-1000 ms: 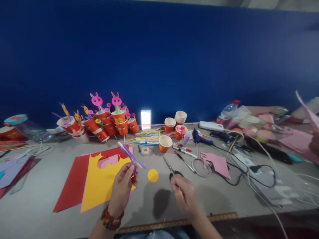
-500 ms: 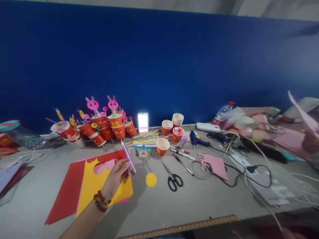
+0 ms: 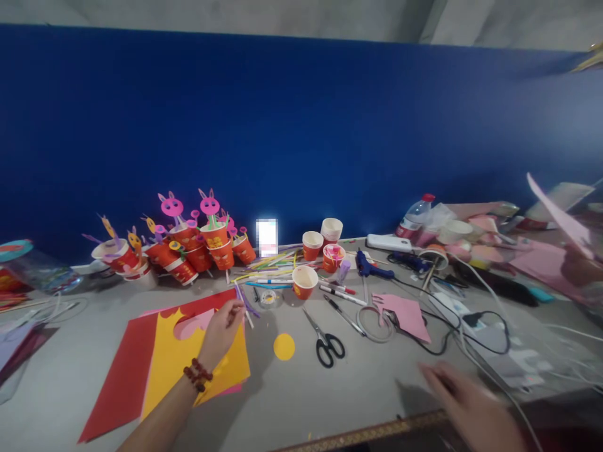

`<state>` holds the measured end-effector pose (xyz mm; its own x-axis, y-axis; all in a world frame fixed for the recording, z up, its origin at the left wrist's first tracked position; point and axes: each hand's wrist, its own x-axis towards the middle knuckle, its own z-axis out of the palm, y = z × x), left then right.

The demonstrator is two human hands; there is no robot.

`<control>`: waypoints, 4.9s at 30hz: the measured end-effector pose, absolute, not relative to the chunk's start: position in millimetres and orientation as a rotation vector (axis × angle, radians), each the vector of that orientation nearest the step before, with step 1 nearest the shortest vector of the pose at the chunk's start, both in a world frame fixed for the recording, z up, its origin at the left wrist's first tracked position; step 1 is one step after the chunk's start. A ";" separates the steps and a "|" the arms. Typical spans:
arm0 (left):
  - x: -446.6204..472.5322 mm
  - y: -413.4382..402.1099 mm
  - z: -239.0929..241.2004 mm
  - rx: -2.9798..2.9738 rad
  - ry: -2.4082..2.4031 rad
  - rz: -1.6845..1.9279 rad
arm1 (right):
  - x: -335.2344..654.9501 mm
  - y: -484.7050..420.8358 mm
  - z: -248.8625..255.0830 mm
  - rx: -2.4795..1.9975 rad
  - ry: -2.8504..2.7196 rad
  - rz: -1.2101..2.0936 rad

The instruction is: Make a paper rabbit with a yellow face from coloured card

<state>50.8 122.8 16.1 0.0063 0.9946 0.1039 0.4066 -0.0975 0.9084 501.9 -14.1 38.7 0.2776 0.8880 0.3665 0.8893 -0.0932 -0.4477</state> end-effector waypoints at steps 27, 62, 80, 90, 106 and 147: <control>77.2 160.3 70.7 2.416 1.792 0.566 | 335.4 76.3 24.4 -1.302 -1.806 0.827; 115.1 128.2 18.8 2.621 1.346 0.553 | 372.7 60.5 16.2 -1.308 -2.362 0.278; 88.2 63.4 12.0 2.713 1.065 0.532 | 291.8 96.8 2.1 -1.142 -1.468 1.099; 88.0 61.6 13.2 2.665 1.084 0.472 | 291.9 95.5 -2.1 -1.178 -1.572 1.078; 84.6 63.0 11.0 2.671 1.075 0.397 | 294.2 95.3 -10.4 -1.235 -1.742 1.002; 84.7 63.5 14.0 2.736 1.049 0.392 | 292.5 95.6 -5.8 -1.262 -1.838 0.926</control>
<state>84.7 63.5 14.0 0.7154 0.6756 0.1781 0.6269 -0.7332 0.2635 292.5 95.6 -5.8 -0.2696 0.9503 0.1559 0.4403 0.2656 -0.8577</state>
